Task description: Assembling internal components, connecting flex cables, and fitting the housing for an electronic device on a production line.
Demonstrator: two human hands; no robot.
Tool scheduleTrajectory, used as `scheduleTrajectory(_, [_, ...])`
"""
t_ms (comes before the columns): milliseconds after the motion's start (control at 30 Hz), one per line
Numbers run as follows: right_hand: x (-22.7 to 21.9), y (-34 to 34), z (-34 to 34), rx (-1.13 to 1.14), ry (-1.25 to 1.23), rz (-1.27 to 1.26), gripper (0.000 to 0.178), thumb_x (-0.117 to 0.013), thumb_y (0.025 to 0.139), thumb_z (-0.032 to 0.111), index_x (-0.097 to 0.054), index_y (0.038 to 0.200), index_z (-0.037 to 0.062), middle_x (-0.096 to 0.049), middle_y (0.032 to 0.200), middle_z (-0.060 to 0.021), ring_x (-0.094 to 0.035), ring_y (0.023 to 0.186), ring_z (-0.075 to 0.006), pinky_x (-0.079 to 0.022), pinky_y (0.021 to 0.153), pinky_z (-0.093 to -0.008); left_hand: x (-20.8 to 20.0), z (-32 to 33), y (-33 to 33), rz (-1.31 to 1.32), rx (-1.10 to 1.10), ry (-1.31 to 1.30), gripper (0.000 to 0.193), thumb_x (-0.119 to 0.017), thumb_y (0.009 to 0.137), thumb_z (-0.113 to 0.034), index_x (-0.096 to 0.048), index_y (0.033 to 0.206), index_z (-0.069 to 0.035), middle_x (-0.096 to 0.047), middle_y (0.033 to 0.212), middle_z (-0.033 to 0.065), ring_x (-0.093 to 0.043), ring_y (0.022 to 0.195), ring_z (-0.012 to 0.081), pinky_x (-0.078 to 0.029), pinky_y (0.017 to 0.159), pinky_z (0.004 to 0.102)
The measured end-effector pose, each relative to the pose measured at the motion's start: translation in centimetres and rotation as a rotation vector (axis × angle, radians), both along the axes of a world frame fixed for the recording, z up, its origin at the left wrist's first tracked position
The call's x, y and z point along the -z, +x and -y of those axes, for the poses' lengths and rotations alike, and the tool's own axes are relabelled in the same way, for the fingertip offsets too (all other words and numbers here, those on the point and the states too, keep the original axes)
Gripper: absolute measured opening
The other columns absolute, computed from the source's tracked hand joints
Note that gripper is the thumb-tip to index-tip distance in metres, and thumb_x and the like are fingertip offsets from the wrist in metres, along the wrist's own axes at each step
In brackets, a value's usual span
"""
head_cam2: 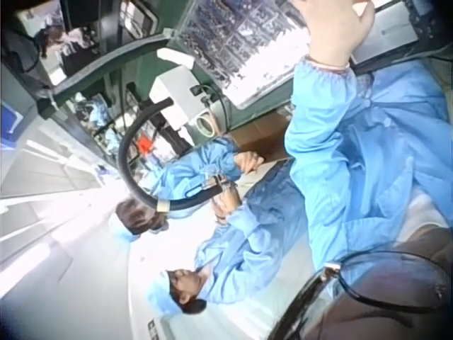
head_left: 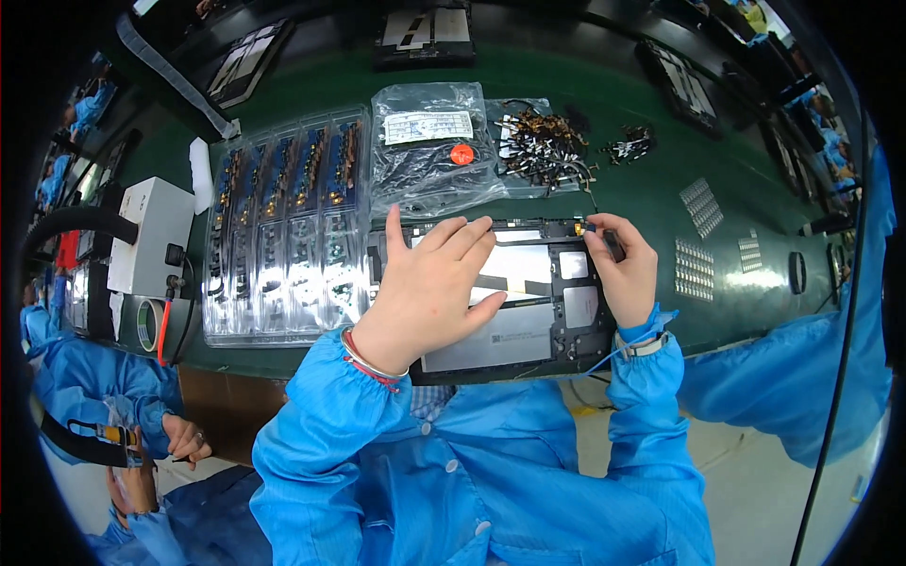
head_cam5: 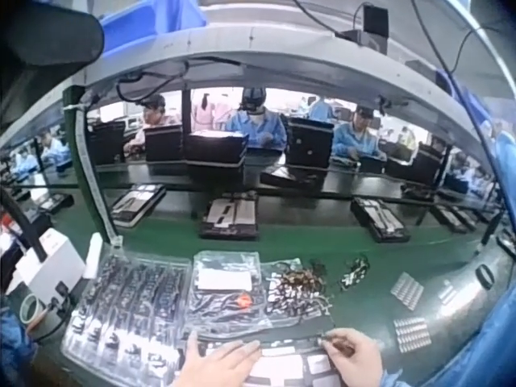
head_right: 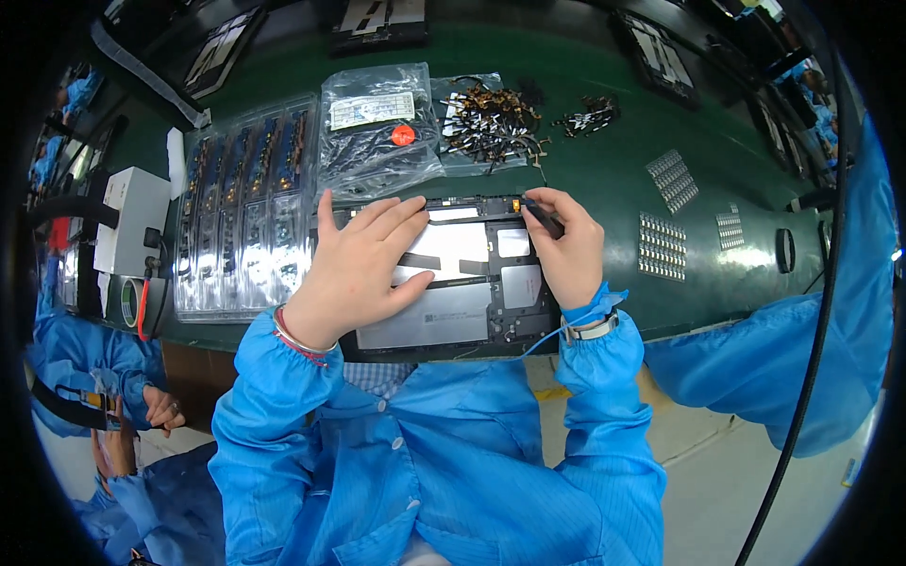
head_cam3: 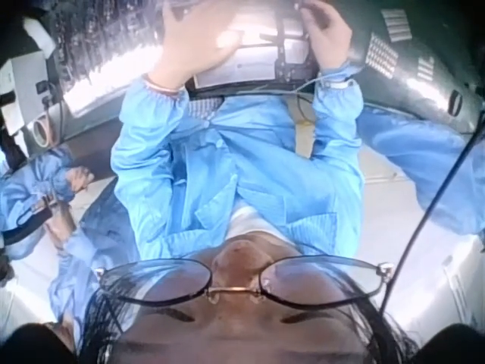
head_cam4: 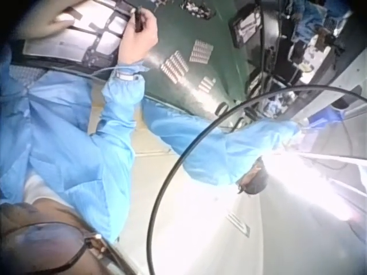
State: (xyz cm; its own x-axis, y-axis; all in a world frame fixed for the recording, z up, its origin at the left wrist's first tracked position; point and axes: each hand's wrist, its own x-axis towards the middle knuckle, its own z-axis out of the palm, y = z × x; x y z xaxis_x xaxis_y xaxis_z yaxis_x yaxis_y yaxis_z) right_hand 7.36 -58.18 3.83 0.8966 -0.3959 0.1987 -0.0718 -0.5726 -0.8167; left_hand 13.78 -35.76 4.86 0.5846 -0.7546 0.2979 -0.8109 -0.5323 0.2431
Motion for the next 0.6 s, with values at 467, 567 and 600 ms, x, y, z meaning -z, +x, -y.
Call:
scheduleTrajectory(467, [1.1,-0.4,-0.3,0.011,-0.447,0.129,0.023,-0.061,0.074,0.002,-0.06,0.096,0.0069,-0.058,0.083,-0.0085,-0.06,0.07,-0.0267,-0.047,0.057,-0.0335,-2.2,2.4,1.7,0.19,0.368,0.332,0.035,-0.063,0.067,-0.025,-0.061,0.095,-0.003,-0.052,0.105,0.0015,-0.046,0.108,0.0181,-0.017,0.105,0.0546])
scheduleTrajectory(567, [1.0,-0.6,-0.3,0.003,-0.438,0.098,0.023,-0.061,0.074,0.004,-0.06,0.097,0.008,-0.058,0.085,-0.0079,-0.06,0.071,-0.0274,-0.048,0.057,-0.034,-3.3,3.5,2.2,0.187,0.465,0.385,0.028,-0.064,0.064,-0.023,-0.064,0.085,-0.004,-0.055,0.099,0.0018,-0.047,0.107,0.0181,-0.017,0.106,0.0535])
scheduleTrajectory(600, [0.8,-0.7,-0.3,0.023,-0.473,0.104,0.023,-0.061,0.075,0.005,-0.06,0.098,0.0078,-0.058,0.086,-0.0081,-0.059,0.071,-0.0279,-0.048,0.057,-0.0341,-3.6,4.0,2.3,0.175,0.506,0.449,0.024,-0.064,0.064,-0.022,-0.066,0.08,-0.004,-0.057,0.096,0.002,-0.048,0.107,0.0184,-0.017,0.106,0.0528])
